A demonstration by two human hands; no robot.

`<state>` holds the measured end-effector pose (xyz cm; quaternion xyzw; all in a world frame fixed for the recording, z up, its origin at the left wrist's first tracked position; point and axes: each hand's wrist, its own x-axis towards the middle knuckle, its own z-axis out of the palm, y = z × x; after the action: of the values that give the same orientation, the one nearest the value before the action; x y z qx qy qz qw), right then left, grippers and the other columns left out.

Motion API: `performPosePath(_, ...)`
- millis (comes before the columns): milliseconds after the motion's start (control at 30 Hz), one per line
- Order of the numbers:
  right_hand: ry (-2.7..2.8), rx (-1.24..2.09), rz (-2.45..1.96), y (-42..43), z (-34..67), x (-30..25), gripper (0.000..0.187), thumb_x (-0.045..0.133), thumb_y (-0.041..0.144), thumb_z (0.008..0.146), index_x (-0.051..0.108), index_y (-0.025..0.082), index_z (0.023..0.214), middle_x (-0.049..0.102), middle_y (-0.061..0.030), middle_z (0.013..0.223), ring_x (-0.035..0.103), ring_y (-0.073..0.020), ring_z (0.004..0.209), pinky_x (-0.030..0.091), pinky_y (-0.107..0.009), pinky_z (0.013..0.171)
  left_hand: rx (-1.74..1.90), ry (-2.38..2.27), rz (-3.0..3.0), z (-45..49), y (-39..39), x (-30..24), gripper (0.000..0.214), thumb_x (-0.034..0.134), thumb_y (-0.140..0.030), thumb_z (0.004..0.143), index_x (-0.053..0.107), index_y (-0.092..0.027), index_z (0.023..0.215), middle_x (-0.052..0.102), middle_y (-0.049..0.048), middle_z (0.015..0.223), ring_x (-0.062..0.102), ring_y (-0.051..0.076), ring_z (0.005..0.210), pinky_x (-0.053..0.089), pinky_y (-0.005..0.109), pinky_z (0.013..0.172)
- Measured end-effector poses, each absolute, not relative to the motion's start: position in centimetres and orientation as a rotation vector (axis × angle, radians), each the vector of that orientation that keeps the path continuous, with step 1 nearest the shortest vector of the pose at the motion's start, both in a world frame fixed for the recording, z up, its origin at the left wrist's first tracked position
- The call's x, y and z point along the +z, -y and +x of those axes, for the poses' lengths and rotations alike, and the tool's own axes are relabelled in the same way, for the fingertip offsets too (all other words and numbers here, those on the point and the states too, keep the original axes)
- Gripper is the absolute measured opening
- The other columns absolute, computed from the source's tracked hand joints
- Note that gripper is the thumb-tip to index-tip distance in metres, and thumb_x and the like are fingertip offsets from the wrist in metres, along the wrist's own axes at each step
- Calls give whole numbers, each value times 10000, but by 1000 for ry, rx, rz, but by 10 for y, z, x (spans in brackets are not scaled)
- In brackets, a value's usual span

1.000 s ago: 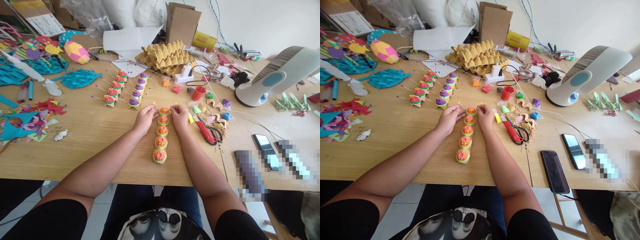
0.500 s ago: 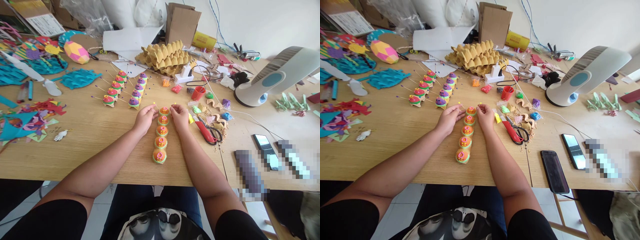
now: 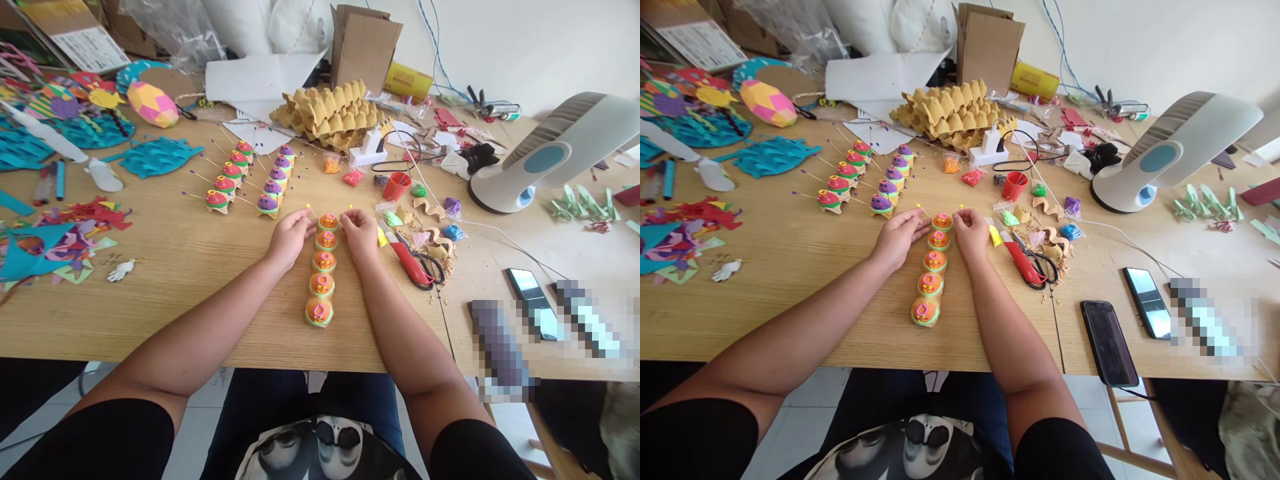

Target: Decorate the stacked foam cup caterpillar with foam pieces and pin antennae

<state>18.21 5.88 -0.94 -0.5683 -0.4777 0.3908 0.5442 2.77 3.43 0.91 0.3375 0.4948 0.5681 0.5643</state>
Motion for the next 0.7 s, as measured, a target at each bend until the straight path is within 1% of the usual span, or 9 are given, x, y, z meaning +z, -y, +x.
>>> performPosePath(100, 1146, 932, -1371, -59, 182, -9, 162, 646, 360, 774, 600, 205, 788, 617, 25, 693, 525, -116, 591, 441, -245, 550, 1334, -1169, 796, 28, -34, 9, 268, 509, -110, 922, 673, -131, 1132, 699, 80, 1054, 710, 167, 1040, 553, 361, 1002)
performPosePath(233, 1162, 927, -1382, -59, 182, -9, 170, 647, 371, 777, 606, 206, 792, 635, 18, 704, 543, -124, 615, 457, -249, 568, 1336, -1165, 796, 28, -35, 9, 262, 519, -114, 917, 674, -133, 1127, 699, 79, 1051, 709, 169, 1042, 551, 364, 1004)
performPosePath(500, 1185, 909, -1387, -60, 183, -11, 181, 654, 383, 778, 622, 204, 784, 652, 10, 709, 563, -137, 640, 478, -266, 609, 1332, -1167, 795, 28, -35, 9, 264, 497, -113, 928, 662, -130, 1133, 699, 71, 1040, 705, 154, 1036, 561, 328, 982)
performPosePath(700, 1195, 907, -1395, -60, 184, -12, 193, 653, 397, 778, 628, 206, 792, 625, 25, 679, 543, -131, 620, 463, -260, 597, 1332, -1173, 820, 28, -35, 8, 253, 537, -136, 916, 674, -137, 1129, 698, 84, 1074, 702, 175, 1064, 545, 376, 1019)
